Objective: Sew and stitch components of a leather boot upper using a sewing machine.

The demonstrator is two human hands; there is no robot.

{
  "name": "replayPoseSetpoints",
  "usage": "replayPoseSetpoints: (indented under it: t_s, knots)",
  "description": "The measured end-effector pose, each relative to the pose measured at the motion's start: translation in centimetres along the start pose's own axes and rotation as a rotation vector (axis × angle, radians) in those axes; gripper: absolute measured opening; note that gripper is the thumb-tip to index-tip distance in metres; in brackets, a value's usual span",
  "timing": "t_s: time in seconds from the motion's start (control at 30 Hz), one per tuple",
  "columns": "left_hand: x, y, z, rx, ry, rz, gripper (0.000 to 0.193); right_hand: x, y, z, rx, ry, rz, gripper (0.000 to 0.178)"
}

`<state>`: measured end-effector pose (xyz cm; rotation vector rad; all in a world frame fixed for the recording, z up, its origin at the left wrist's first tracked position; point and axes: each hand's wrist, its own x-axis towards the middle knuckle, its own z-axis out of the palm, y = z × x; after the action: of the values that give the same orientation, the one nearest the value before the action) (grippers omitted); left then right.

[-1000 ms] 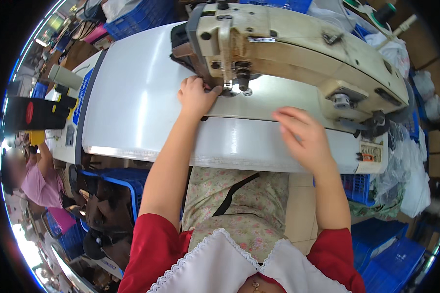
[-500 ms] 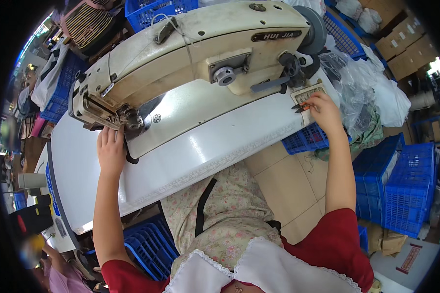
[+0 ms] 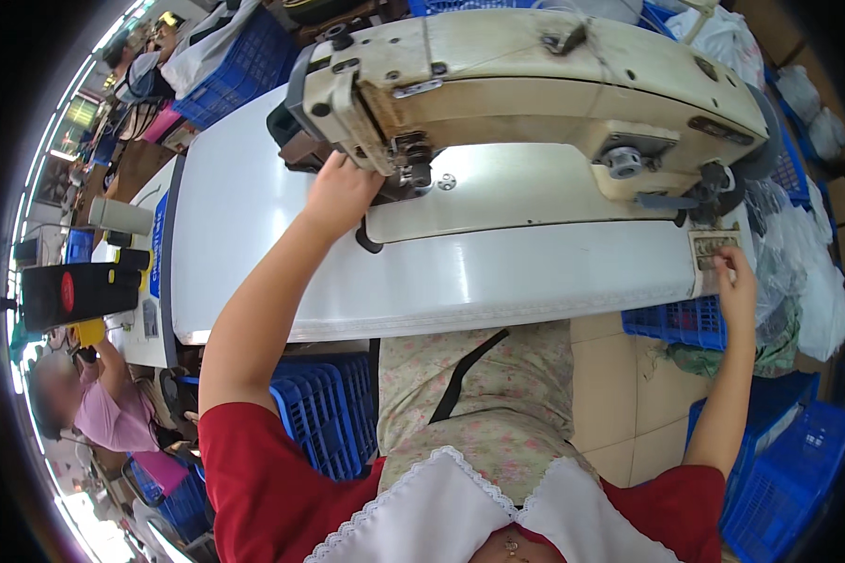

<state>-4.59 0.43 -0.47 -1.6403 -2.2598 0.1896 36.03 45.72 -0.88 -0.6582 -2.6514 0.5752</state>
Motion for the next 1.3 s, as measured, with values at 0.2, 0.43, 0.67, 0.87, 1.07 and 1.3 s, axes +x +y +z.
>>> replayPoseSetpoints:
  t_s: [0.2, 0.43, 0.67, 0.87, 1.07, 1.3]
  knots:
    - [-2.4, 2.9, -1.1, 0.451, -0.085, -0.140, 0.041, -1.1, -7.9, 1.2, 0.704, 0.168, 0.205, 0.015]
    - [-2.4, 3.2, -0.3, 0.375, -0.104, -0.194, 0.051, -0.7, -18.3, 6.6, 1.190, -0.299, 0.376, 0.016]
    - [-2.9, 2.2, -0.6, 0.314, 0.031, -0.216, 0.047, -0.1, -26.8, 10.5, 1.368, -0.740, 0.413, 0.024]
    - [-2.2, 2.2, -0.8, 0.271, -0.002, -0.153, 0.043, 0.5, -29.3, 14.8, 1.216, -0.822, 0.429, 0.031]
    - [-1.6, 3.0, -0.5, 0.373, -0.123, -0.138, 0.041, 3.0, -33.4, 20.0, 1.342, -0.751, 0.466, 0.048]
    - [-1.3, 2.4, -0.1, 0.376, -0.001, -0.112, 0.037, 3.6, -35.3, 21.4, 1.294, -0.601, 0.349, 0.048]
